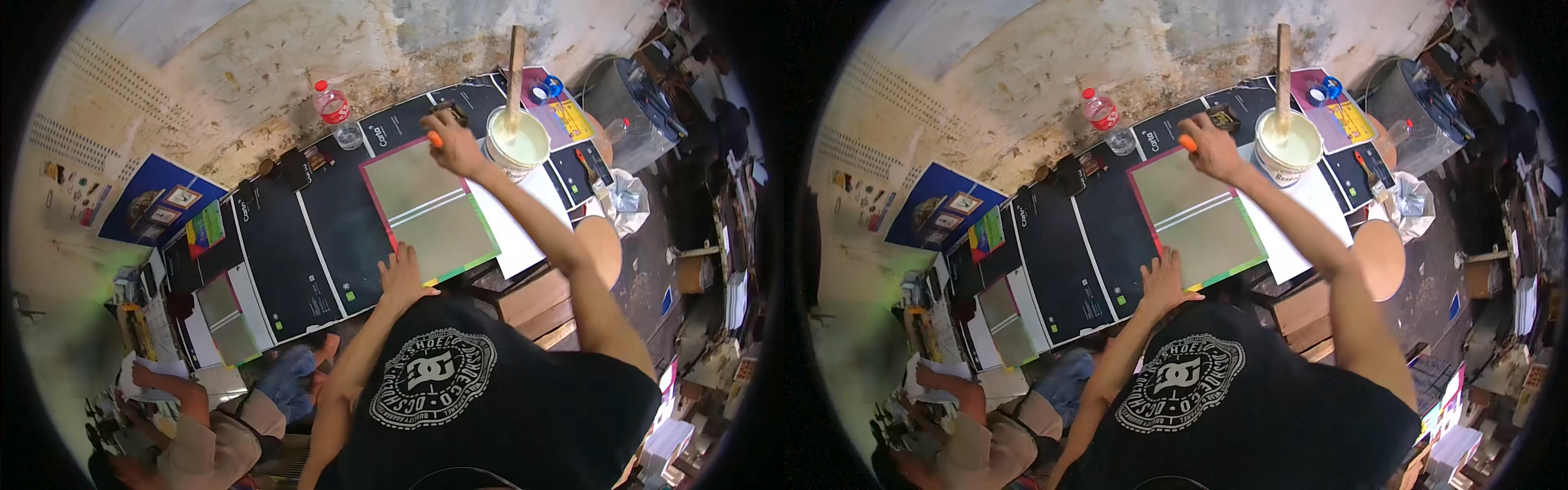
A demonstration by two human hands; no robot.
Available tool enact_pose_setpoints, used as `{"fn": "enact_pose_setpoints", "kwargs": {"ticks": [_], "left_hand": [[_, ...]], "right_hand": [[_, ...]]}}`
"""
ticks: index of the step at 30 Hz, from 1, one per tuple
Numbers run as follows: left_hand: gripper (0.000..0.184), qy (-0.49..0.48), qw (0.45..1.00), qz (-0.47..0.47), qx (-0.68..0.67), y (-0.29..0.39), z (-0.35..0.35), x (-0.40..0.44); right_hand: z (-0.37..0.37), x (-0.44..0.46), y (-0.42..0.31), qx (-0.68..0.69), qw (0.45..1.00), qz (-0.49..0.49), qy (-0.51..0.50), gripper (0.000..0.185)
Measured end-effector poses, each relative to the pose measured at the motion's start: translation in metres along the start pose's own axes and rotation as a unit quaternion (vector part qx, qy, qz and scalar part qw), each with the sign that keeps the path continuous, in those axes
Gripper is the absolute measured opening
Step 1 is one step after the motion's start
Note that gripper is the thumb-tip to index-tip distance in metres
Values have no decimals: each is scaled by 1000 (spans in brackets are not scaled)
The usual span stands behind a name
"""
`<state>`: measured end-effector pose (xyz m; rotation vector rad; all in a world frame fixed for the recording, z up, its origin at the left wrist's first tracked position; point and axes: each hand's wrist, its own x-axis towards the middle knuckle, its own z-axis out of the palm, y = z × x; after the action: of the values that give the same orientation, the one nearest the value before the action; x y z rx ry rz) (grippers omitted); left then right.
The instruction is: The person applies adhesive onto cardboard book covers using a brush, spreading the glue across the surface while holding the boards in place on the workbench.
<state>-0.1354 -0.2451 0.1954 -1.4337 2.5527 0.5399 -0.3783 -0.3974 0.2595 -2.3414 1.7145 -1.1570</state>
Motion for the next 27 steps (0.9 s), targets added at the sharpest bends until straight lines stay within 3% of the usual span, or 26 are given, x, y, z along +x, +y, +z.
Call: {"fn": "enact_pose_setpoints", "kwargs": {"ticks": [1,3,5,9,11,12,15,18,21,22,25,27], "left_hand": [[111,-12,1000,0,8,-2,6,0],[112,14,1000,-8,-10,-3,18,0],[111,24,999,-8,-29,-4,22,-5],[109,35,996,11,-84,-17,14,-6],[108,66,992,17,-110,-22,15,-5],[108,90,988,15,-121,-25,18,-6],[109,112,987,25,-111,-34,34,-10],[110,83,991,30,-96,-36,29,-8],[111,77,992,26,-98,-35,31,-4],[112,77,992,23,-99,-36,34,-6],[115,77,990,24,-119,-39,39,-4],[116,89,989,30,-117,-41,44,-6]], "right_hand": [[15,-6,-11,44,997,52,45,36],[54,-33,12,138,962,231,-34,24],[82,-65,51,80,926,370,8,32],[31,-109,69,164,902,368,153,35],[-8,-110,22,260,857,416,158,29],[-22,-104,-16,260,860,407,164,29],[19,-142,-24,219,915,321,105,31],[31,-169,-53,72,938,339,-14,23],[6,-171,-37,-30,921,387,-36,27],[-8,-155,-60,-43,933,356,-30,21],[17,-162,-77,-58,992,110,-34,16],[29,-165,-111,-50,982,127,-130,17]]}}
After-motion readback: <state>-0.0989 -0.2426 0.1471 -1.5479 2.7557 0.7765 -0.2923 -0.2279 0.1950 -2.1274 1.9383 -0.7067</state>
